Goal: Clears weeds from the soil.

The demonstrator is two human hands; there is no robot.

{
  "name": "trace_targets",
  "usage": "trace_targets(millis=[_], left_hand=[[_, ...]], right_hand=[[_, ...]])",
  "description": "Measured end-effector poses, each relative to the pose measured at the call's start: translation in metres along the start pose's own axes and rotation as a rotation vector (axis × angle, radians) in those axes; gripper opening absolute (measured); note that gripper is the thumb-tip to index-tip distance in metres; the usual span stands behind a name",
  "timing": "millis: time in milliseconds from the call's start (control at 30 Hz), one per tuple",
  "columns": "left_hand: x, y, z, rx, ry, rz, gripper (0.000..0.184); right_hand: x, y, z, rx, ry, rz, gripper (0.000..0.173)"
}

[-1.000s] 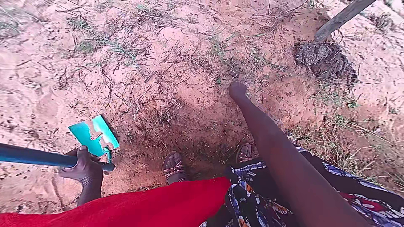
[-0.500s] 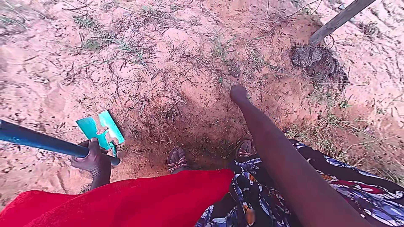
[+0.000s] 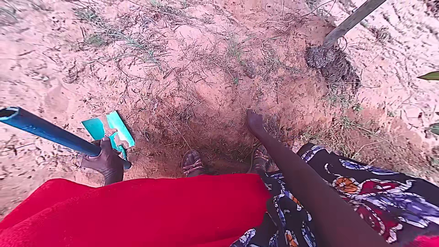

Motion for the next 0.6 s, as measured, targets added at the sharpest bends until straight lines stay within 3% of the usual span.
trace_targets(millis=[200, 400, 600], left_hand=[[0.000, 0.002, 0.000, -0.004, -0.009, -0.006, 0.015], [-0.001, 0.001, 0.000, 0.012, 0.000, -0.015, 0.011], [-0.004, 0.002, -0.001, 0.032, 0.002, -0.003, 0.010]], right_hand=[[0.003, 0.011, -0.016, 0.199, -0.059, -0.084, 0.044], [0.000, -0.028, -0.063, 0.181, -0.091, -0.151, 0.034], [-0.023, -0.075, -0.095, 0.143, 0.091, -0.220, 0.032]])
Point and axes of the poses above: each hand's wrist, its own y-axis away from the middle knuckle, its own z-axis out of the palm, x = y × z, the point moved 10 cm from there along -y, towards the middle knuckle, and after that the axes turned 14 degrees about -x, right-handed, at the moved point
